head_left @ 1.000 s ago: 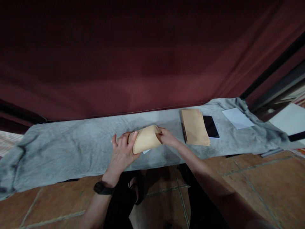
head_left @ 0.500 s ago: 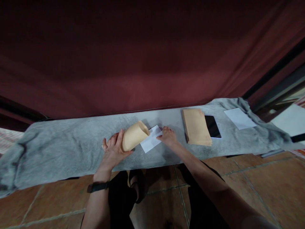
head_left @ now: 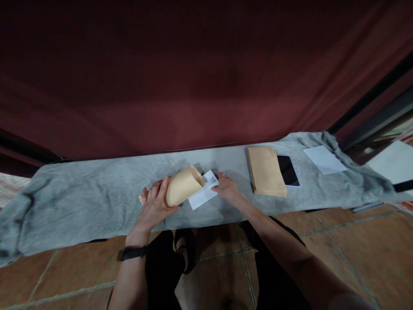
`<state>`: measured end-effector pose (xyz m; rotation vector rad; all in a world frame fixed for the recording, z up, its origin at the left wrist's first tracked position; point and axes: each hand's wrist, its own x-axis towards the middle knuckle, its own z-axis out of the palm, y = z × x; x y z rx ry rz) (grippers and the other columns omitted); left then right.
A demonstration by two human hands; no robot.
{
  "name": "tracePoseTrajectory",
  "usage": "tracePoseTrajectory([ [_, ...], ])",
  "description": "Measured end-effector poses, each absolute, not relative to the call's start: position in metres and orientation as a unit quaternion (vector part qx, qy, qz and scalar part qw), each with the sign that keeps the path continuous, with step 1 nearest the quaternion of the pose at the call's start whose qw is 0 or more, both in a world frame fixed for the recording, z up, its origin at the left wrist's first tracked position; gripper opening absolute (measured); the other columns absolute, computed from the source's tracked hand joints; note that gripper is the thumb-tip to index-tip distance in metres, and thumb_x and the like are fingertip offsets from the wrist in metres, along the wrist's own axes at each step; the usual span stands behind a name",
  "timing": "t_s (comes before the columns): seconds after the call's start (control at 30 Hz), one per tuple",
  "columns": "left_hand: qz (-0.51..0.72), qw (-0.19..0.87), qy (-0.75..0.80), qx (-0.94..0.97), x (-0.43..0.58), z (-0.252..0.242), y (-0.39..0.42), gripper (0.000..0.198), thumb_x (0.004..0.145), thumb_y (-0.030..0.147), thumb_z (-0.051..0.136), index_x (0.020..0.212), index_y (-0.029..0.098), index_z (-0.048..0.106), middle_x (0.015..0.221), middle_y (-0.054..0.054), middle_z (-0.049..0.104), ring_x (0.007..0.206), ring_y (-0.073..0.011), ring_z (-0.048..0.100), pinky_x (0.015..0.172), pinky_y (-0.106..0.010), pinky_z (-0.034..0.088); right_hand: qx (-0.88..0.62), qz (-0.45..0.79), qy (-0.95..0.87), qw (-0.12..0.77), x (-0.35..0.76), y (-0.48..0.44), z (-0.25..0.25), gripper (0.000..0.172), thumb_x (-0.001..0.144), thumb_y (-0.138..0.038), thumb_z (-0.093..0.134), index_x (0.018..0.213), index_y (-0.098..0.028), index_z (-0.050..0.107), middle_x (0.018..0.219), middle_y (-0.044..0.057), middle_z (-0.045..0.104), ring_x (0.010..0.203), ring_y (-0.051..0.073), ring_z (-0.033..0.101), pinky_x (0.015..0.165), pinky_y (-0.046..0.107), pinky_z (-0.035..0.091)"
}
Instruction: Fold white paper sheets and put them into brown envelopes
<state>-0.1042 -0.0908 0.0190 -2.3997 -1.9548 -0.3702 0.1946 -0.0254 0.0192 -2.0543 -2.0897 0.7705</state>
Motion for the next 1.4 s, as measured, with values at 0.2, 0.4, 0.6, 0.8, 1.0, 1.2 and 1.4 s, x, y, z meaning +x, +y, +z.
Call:
tracePoseTrajectory([
  [0.2,-0.113,-0.005,-0.627,-0.771,-0.103,0.017,-0.088,0.113,0.075,0.054,0.074,0.165,0.021,0.014,0.148,-0.021,0.048,0.139,-0.0412,0.045,0.12,-0.066,0.017,-0.641,0.319,-0.68,0.155,0.229,-0.004,0.019,0.006,0.086,-0.024,0.072,0.091,-0.021,0.071,0.095,0.006,0.078,0.091,0.023,0.073,0.076,0.028,0.053],
  [0.4,-0.107,-0.037,-0.623,-0.774,-0.1,0.015,-0.084,0.119,0.073,0.05,0.077,0.166,0.022,0.009,0.149,-0.019,0.047,0.141,-0.0408,0.044,0.121,-0.067,0.017,-0.622,0.347,-0.535,0.455,0.263,0.017,0.025,0.015,0.094,-0.032,0.056,0.098,-0.019,0.062,0.089,0.003,0.07,0.075,0.017,0.066,0.061,0.025,0.058],
  [0.6,-0.111,-0.037,-0.64,-0.759,-0.1,0.01,-0.08,0.119,0.072,0.052,0.077,0.166,0.022,0.01,0.149,-0.02,0.047,0.141,-0.0422,0.043,0.12,-0.068,0.017,-0.533,0.457,-0.544,0.46,0.252,0.006,0.013,0.017,0.085,-0.037,0.062,0.088,-0.02,0.062,0.084,-0.001,0.069,0.073,0.015,0.064,0.057,0.024,0.059],
  [0.8,-0.099,-0.031,-0.645,-0.757,-0.098,0.011,-0.078,0.118,0.072,0.052,0.076,0.165,0.019,0.012,0.15,-0.021,0.045,0.142,-0.0424,0.042,0.121,-0.068,0.014,-0.55,0.466,-0.598,0.351,0.256,0.003,0.002,0.012,0.084,-0.031,0.061,0.081,-0.02,0.065,0.065,-0.002,0.064,0.054,0.015,0.059,0.049,0.026,0.052],
  [1.0,-0.1,-0.039,-0.644,-0.758,-0.095,0.009,-0.075,0.118,0.072,0.052,0.076,0.166,0.02,0.011,0.149,-0.021,0.047,0.142,-0.0424,0.042,0.12,-0.07,0.014,-0.554,0.427,-0.643,0.312,0.263,0.007,0.007,0.009,0.082,-0.026,0.063,0.078,-0.019,0.069,0.059,-0.004,0.063,0.052,0.013,0.057,0.05,0.022,0.046],
  [1.2,-0.102,-0.051,-0.655,-0.747,-0.092,0.011,-0.074,0.12,0.07,0.054,0.077,0.166,0.021,0.011,0.15,-0.02,0.045,0.142,-0.0425,0.041,0.121,-0.069,0.013,-0.567,0.376,-0.679,0.277,0.268,0.008,0.016,0.009,0.082,-0.025,0.065,0.075,-0.02,0.069,0.067,-0.002,0.068,0.064,0.016,0.062,0.061,0.025,0.047],
  [1.4,-0.106,-0.028,-0.648,-0.754,-0.086,0.014,-0.072,0.117,0.071,0.052,0.077,0.166,0.022,0.014,0.147,-0.019,0.049,0.139,-0.0428,0.044,0.12,-0.068,0.014,-0.574,0.345,-0.697,0.256,0.276,0.007,0.026,0.01,0.082,-0.023,0.065,0.075,-0.02,0.072,0.07,-0.002,0.07,0.069,0.018,0.065,0.064,0.024,0.046],
])
